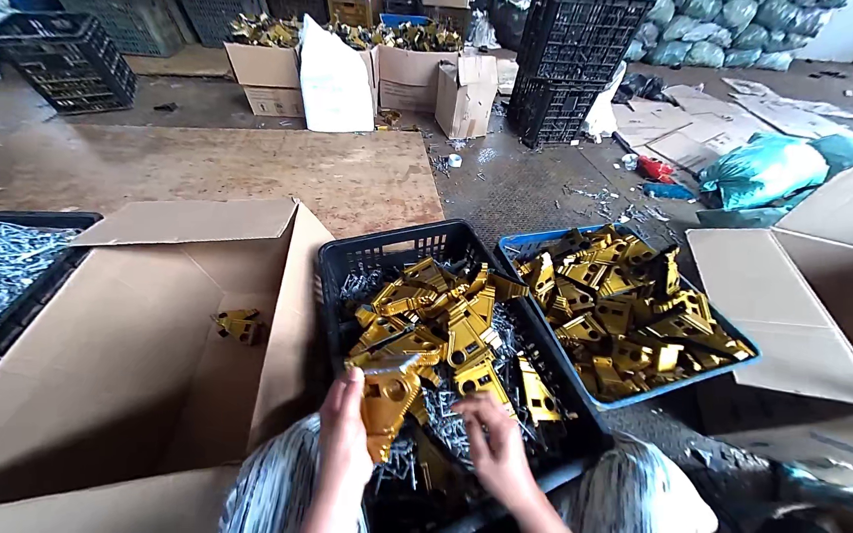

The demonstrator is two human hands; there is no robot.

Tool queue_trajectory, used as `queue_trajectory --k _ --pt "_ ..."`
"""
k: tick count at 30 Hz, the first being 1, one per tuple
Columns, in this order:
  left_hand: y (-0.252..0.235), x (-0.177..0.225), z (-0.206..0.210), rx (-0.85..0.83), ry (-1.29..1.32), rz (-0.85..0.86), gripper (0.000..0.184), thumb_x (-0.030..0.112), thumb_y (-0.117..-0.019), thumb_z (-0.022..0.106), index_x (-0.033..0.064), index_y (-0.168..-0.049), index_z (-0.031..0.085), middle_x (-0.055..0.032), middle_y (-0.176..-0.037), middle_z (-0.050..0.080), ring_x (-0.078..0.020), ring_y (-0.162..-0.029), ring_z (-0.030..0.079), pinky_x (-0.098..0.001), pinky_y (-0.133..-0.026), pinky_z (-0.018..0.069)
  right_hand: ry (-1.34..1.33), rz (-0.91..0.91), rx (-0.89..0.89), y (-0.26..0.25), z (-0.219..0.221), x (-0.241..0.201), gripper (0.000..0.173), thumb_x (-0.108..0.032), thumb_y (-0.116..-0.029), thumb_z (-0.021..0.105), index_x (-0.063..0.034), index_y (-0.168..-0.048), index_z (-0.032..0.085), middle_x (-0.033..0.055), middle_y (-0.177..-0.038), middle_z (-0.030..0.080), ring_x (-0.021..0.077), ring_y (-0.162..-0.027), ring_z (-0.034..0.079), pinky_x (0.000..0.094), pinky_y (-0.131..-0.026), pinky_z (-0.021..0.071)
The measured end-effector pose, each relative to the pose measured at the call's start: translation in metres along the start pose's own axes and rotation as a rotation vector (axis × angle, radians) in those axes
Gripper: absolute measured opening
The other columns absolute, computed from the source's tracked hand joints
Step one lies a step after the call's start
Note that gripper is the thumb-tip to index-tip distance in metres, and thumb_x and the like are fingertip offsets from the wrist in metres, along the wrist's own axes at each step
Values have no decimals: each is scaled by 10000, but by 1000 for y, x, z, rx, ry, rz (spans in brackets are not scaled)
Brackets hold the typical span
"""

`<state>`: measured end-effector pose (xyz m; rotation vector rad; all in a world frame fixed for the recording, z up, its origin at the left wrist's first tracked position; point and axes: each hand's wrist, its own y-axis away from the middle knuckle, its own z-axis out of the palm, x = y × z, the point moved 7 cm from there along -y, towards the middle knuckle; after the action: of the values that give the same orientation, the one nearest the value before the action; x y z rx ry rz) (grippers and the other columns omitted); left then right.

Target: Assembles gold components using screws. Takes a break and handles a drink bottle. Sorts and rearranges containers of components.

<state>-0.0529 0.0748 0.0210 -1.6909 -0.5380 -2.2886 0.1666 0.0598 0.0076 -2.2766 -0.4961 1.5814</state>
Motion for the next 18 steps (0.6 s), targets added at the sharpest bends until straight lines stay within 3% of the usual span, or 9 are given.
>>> queue_trajectory --k 3,5,7,8,9,11,15,18 --pt "14 -6 16 -190 -18 16 297 238 -1036 464 33 -1131 656 -1 -1062 696 -59 -1015 659 -284 -924 560 -388 94 -44 -22 -12 -14 410 -228 -1023 560 40 -1333 576 64 -1279 641 91 -1074 643 278 -882 573" --pt "21 -9 30 -342 10 13 242 213 -1027 481 74 -1030 679 26 -977 714 -50 -950 680 -263 -887 576 -481 30 -144 -33 -11 -27 623 -404 -1004 616 40 -1428 509 102 -1424 583 149 -1239 605 329 -992 551" --pt "26 -11 39 -461 65 -8 234 213 -1038 487 92 -994 682 12 -938 726 -73 -908 698 -273 -852 591 -531 -62 -244 -38 -9 -37 599 -446 -1003 628 16 -1383 590 147 -1442 588 222 -1329 571 400 -1079 518" --pt "27 -13 40 -483 93 -24 241 215 -1040 487 85 -1012 688 -8 -948 735 -90 -909 707 -287 -851 598 -529 -99 -255 -39 -8 -41 480 -408 -1010 630 -18 -1285 683 129 -1379 646 219 -1308 594 404 -1082 518" --pt "27 -14 40 -478 112 -35 254 212 -1041 480 76 -1031 694 -24 -963 737 -103 -916 709 -298 -857 599 -491 -128 -238 -39 -9 -44 354 -358 -1018 632 -61 -1171 748 92 -1290 694 190 -1262 620 374 -1056 533" --pt "26 -18 37 -413 103 -48 264 192 -1045 454 84 -1015 693 -23 -957 735 -100 -906 709 -291 -840 602 -370 -151 -115 -38 -14 -46 201 -254 -985 687 -103 -1050 803 32 -1101 722 113 -1100 657 278 -945 565" --pt "26 -23 34 -318 77 -67 243 179 -1037 467 68 -1000 680 -25 -936 725 -97 -887 705 -279 -823 598 -86 -253 94 -27 -20 -46 168 -281 -980 698 -181 -1058 810 -9 -947 623 31 -907 587 178 -803 506" --pt "26 -20 37 -334 53 -58 229 166 -1026 478 69 -989 682 -23 -912 727 -96 -866 707 -272 -809 598 -118 -237 96 -26 -25 -40 153 -265 -982 699 -211 -1071 810 -18 -957 618 29 -908 583 175 -804 507"
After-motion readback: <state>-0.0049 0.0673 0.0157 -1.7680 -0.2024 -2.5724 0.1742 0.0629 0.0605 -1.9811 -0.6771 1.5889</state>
